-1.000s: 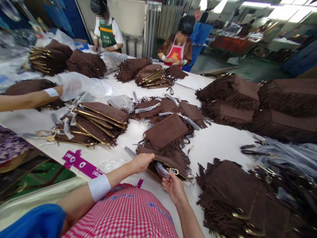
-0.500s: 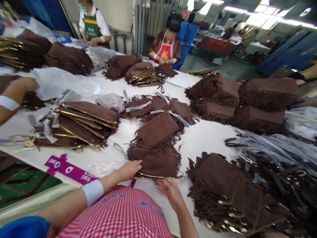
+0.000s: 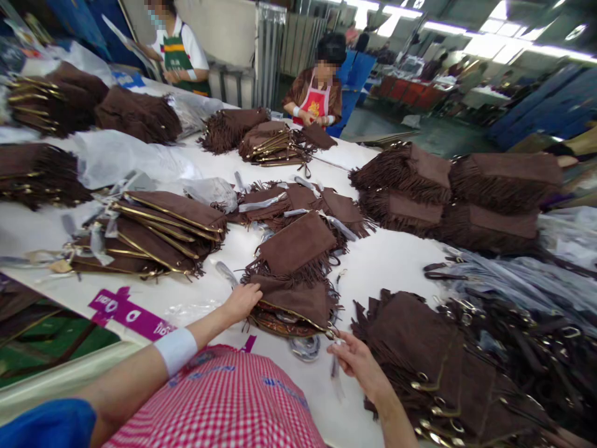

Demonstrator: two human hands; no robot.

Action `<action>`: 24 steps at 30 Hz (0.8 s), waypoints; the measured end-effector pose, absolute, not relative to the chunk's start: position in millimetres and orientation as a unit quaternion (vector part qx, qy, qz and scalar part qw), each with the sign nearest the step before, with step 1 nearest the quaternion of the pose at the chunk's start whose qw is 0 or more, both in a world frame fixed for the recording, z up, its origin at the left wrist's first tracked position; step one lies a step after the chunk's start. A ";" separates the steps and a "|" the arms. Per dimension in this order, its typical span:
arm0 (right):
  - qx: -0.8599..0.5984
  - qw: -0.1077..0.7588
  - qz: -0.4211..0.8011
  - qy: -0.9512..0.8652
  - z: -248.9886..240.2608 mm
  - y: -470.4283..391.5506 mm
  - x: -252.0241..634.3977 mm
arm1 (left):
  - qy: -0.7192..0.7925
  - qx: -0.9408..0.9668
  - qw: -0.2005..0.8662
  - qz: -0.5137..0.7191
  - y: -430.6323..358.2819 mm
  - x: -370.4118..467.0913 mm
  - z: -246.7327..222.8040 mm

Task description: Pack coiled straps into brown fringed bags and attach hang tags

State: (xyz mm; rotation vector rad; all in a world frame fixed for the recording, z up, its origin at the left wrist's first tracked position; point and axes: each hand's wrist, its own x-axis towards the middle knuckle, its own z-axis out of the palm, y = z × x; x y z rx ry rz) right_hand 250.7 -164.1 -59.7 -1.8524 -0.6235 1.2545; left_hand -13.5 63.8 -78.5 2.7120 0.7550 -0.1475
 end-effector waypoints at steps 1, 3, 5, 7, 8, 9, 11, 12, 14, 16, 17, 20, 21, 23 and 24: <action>-0.701 0.416 0.534 -0.225 -53.7 -164.0 243.7 | 0.277 0.947 0.158 -0.044 63.3 -10.9 -70.0; -0.636 0.462 0.595 -0.167 -44.6 -161.1 227.7 | 0.263 0.946 0.190 -0.021 54.5 -2.3 -49.1; -0.603 0.497 0.612 -0.121 -40.2 -154.3 210.9 | 0.214 0.937 0.275 0.030 36.2 10.2 -27.2; -0.607 0.512 0.597 -0.114 -38.3 -144.8 195.9 | 0.184 0.909 0.370 0.059 13.4 24.2 -10.8; -0.618 0.514 0.581 -0.123 -37.3 -139.6 189.9 | 0.182 0.890 0.414 0.053 2.5 31.0 -6.1; -0.631 0.514 0.565 -0.137 -35.9 -134.5 185.3 | 0.192 0.870 0.453 0.041 -7.0 37.2 -4.1; -0.650 0.512 0.537 -0.166 -31.5 -125.6 180.2 | 0.235 0.827 0.509 0.028 -20.3 47.5 -7.4; -0.664 0.508 0.517 -0.185 -28.8 -121.9 179.6 | 0.262 0.803 0.534 0.034 -24.0 51.7 -11.6; -0.700 0.491 0.458 -0.243 -23.4 -116.3 180.8 | 0.303 0.734 0.606 0.042 -26.9 58.9 -22.4; -0.733 0.462 0.385 -0.317 -19.6 -112.2 182.6 | 0.327 0.640 0.695 0.040 -26.7 65.2 -32.1; -0.741 0.451 0.359 -0.345 -18.5 -110.3 183.0 | 0.337 0.598 0.726 0.045 -26.4 68.1 -35.4; -0.734 0.462 0.355 -0.349 -18.8 -104.2 181.2 | 0.365 0.555 0.741 0.103 -25.2 73.0 -36.8; -0.728 0.474 0.368 -0.331 -19.7 -102.1 180.2 | 0.369 0.558 0.735 0.111 -24.3 72.8 -34.5; -0.716 0.493 0.398 -0.294 -22.2 -98.4 179.2 | 0.374 0.590 0.709 0.100 -20.9 68.7 -26.9; -0.711 0.498 0.409 -0.281 -23.6 -97.1 179.2 | 0.370 0.626 0.680 0.093 -18.3 65.2 -22.4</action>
